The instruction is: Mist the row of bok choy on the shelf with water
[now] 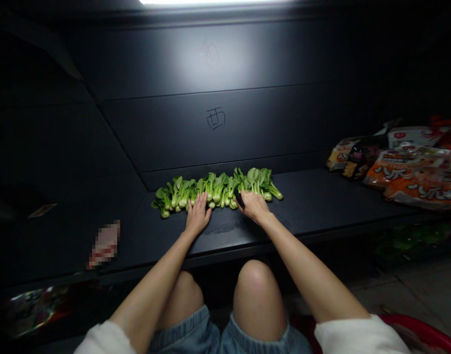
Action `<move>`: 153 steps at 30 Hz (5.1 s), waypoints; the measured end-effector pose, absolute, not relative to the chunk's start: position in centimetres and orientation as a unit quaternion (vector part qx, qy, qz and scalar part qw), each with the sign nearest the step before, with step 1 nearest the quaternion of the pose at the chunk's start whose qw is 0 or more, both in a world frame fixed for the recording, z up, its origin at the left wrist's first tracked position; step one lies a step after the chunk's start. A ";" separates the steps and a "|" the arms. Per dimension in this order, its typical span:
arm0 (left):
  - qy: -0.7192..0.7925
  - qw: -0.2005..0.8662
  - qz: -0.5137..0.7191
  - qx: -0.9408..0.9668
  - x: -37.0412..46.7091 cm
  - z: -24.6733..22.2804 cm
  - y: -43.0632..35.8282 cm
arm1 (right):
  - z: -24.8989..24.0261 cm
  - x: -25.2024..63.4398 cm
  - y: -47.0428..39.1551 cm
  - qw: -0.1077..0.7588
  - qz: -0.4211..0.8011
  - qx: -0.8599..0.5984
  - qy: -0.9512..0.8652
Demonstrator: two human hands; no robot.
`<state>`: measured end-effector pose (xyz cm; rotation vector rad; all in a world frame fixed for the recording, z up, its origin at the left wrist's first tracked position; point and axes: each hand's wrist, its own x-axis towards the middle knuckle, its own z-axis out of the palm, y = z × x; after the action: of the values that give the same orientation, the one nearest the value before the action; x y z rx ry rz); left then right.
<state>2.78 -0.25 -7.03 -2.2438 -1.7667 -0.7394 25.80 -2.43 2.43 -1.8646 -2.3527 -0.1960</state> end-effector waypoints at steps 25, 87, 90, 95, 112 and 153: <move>-0.596 0.098 -0.249 -0.757 2.8 -7.0 -0.2 | 2.5 28.7 -2.6 0.097 -0.076 -0.659 -0.742; -0.595 0.108 -0.253 -0.755 2.7 -7.5 0.0 | 2.7 25.7 -2.3 0.045 -0.059 -0.609 -0.790; -0.596 0.109 -0.252 -0.755 2.7 -7.5 0.0 | 2.6 25.5 -2.3 0.047 -0.062 -0.595 -0.800; -0.599 0.090 -0.259 -0.753 2.6 -7.5 0.0 | 2.7 25.3 -2.5 0.039 -0.058 -0.584 -0.809; -0.622 0.122 -0.239 -0.736 -2.6 -6.6 -1.8 | 2.6 22.2 -2.9 0.014 -0.063 -0.533 -0.843; -0.639 0.104 -0.260 -0.716 -2.8 -7.1 -1.7 | 1.6 20.4 -2.8 0.037 -0.079 -0.494 -0.865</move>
<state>-2.80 -1.71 -7.10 -2.1120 -1.8850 -0.7682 20.39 -2.79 1.63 -1.5172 -2.6554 -0.2427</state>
